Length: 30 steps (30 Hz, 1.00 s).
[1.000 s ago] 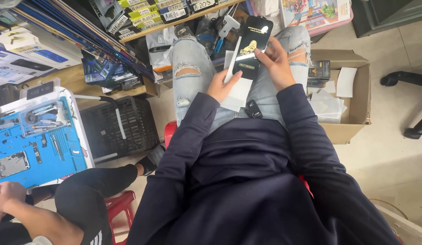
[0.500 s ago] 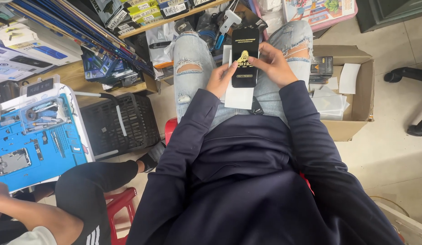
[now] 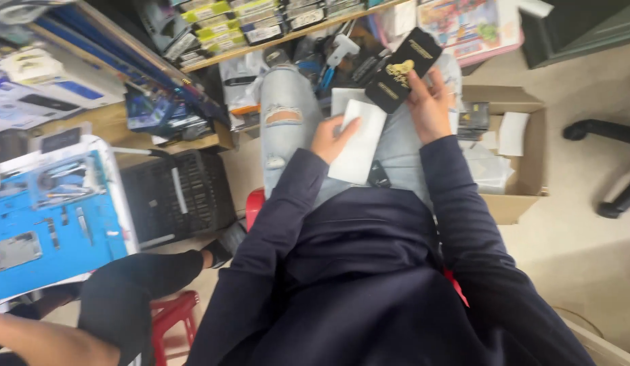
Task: Packaging mobile phone screen protectors by placing them into protective sleeves and then into retail boxes.
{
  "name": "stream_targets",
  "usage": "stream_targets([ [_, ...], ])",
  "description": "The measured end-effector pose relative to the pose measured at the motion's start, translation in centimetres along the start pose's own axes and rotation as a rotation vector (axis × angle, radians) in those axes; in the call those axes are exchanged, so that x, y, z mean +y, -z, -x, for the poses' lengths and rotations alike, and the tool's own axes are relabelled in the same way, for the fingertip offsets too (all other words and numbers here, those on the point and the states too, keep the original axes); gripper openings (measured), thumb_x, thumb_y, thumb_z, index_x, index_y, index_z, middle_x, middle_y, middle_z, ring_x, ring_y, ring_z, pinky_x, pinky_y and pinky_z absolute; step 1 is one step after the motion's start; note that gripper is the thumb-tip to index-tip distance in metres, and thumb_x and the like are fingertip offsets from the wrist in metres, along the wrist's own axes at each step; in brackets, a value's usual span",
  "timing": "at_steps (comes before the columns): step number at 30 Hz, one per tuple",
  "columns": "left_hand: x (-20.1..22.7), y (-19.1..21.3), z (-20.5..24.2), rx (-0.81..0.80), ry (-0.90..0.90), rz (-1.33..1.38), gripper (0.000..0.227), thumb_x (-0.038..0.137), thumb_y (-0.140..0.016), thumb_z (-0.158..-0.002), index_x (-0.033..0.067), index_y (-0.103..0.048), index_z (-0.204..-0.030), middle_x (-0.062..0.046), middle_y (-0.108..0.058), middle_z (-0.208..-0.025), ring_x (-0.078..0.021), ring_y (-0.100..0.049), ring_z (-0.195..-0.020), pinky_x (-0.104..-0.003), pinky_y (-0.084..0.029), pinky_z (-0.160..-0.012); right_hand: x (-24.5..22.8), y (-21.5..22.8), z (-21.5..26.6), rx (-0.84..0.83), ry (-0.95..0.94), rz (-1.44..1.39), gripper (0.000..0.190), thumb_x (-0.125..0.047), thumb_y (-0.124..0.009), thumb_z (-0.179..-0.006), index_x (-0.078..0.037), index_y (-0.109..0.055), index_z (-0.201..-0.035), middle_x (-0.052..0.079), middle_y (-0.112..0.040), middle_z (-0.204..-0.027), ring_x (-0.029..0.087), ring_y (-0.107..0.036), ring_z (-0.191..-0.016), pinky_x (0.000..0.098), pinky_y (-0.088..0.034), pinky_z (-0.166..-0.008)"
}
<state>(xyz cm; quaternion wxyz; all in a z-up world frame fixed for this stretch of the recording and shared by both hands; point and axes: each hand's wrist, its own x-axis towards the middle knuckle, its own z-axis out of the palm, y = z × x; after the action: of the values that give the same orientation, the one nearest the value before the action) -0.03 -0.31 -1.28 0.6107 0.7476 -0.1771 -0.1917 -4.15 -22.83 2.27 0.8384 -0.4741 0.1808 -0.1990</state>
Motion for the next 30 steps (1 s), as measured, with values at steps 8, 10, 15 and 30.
stream_targets([
  [8, 0.9, 0.5, -0.8, 0.011, 0.023, -0.026, 0.045, 0.048, -0.067, -0.091, 0.0091, -0.079, -0.11, -0.002, -0.08, -0.108, -0.0109, -0.07, -0.1, -0.024, -0.051, -0.089, -0.5, -0.7, -0.8, -0.007, 0.064, 0.006, 0.02, -0.017, -0.066, -0.105, -0.023, -0.06, -0.122, 0.002, -0.076, -0.119, 0.013, -0.074, -0.099, 0.0274, -0.055, -0.079],
  [10, 1.4, -0.5, 0.0, -0.025, 0.088, 0.042, 0.046, 0.046, -0.064, -0.093, 0.007, -0.078, -0.113, -0.003, -0.079, -0.112, -0.0135, -0.07, -0.103, -0.024, -0.051, -0.091, -0.9, 0.4, 0.0, 0.052, 0.034, 0.022, 0.019, -0.017, -0.065, -0.105, -0.022, -0.06, -0.122, 0.004, -0.077, -0.114, 0.013, -0.073, -0.094, 0.027, -0.053, -0.075],
  [15, 0.6, -0.4, 1.0, 0.012, 0.005, 0.052, 0.041, 0.041, -0.067, -0.093, 0.0064, -0.078, -0.11, -0.002, -0.08, -0.11, -0.0112, -0.071, -0.101, -0.023, -0.052, -0.088, -1.0, -0.7, 1.5, 0.01, 0.005, 0.05, 0.028, -0.017, -0.069, -0.104, -0.024, -0.061, -0.13, -0.002, -0.078, -0.11, 0.007, -0.069, -0.082, 0.0222, -0.048, -0.069],
  [30, 2.8, 0.7, 0.9, -0.034, -0.054, 0.122, 0.043, 0.04, -0.065, -0.096, 0.0049, -0.075, -0.119, -0.005, -0.078, -0.117, -0.0157, -0.071, -0.111, -0.027, -0.054, -0.096, -0.3, -0.7, 1.1, -0.077, 0.061, 0.077, 0.036, -0.015, -0.072, -0.109, -0.02, -0.057, -0.141, -0.005, -0.068, -0.082, 0.007, -0.06, -0.071, 0.0254, -0.054, -0.076],
])
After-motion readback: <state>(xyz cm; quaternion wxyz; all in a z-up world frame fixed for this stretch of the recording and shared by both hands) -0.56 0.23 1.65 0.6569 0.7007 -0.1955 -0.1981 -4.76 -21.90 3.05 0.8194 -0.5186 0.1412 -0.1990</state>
